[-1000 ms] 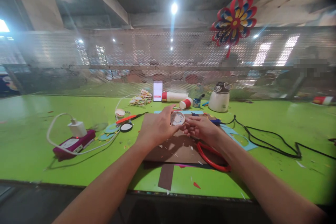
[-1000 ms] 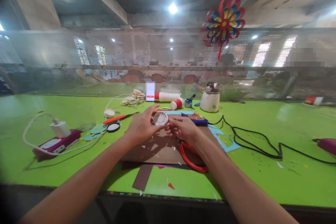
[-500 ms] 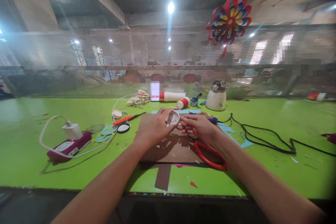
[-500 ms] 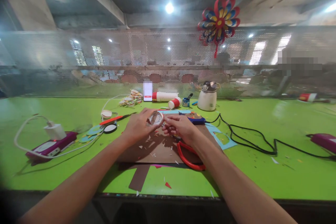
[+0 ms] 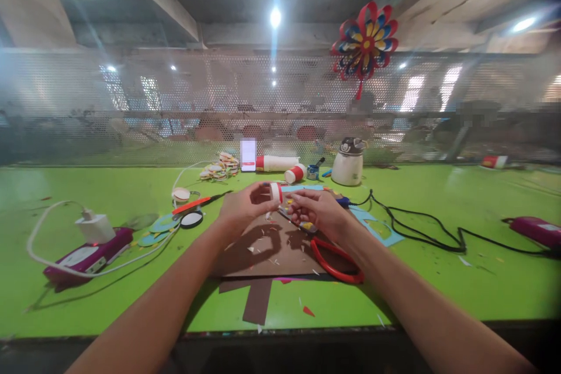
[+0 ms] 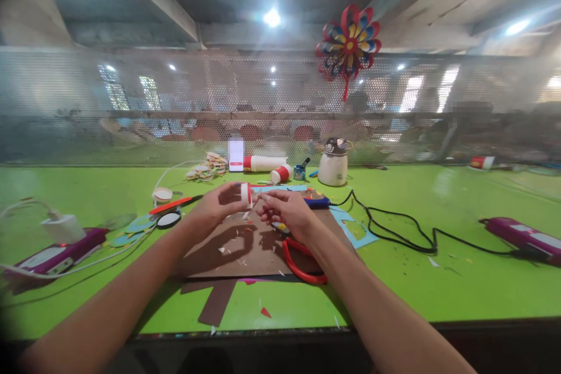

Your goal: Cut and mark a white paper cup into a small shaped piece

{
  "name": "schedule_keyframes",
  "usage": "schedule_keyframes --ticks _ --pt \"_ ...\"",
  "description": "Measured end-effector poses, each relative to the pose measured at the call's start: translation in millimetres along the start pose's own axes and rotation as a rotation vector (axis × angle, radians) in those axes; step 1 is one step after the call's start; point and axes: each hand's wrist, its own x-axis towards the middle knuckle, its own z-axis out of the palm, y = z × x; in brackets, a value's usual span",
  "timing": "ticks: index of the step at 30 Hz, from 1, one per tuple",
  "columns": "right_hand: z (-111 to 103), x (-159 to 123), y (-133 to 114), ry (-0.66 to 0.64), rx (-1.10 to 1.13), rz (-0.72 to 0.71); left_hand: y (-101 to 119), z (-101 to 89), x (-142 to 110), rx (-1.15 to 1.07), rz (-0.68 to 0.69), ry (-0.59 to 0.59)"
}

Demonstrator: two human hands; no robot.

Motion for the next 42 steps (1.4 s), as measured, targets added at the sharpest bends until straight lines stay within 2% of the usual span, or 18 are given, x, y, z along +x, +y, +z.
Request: schedule_keyframes --ticks 3,6,12,20,25,29,32,36,39,42 --pt "-7 5 6 0.031 -0.032 0.003 7 0.1 -1 -0.35 -0.132 -0.018" --pt "-11 8 9 0.064 -0.053 -0.001 9 -2.7 -2 -0.512 -0.193 -0.033" --pt "-8 7 5 0.08 -0.105 -0.021 5 -7.1 -3 -0.641 -0.192 -0.094" --pt "3 1 -2 0.03 -0.172 0.024 7 -10.2 -1 -0.702 -0.228 -0.128" --pt "7 -5 -6 -0.006 -0.184 0.033 5 -12.1 -1 -0.686 -0.237 -0.12" --pt "9 -6 -8 -0.01 -0.177 0.028 1 -11.5 -2 -0.662 -0.231 -0.157" --pt "8 -5 -6 -0.009 -0.195 0.029 1 -10.4 -2 -0.613 -0.226 -0.122" --pt "3 0 -1 0.025 -0.231 0.049 2 -9.0 -3 -0.427 -0.234 -0.079" --pt "-4 5 4 0.077 -0.238 0.076 1 -6.7 -4 -0.206 -0.207 -0.115" --pt "-11 9 8 0.134 -0.233 0.099 -1 -4.0 -4 -0.103 -0.207 -0.141"
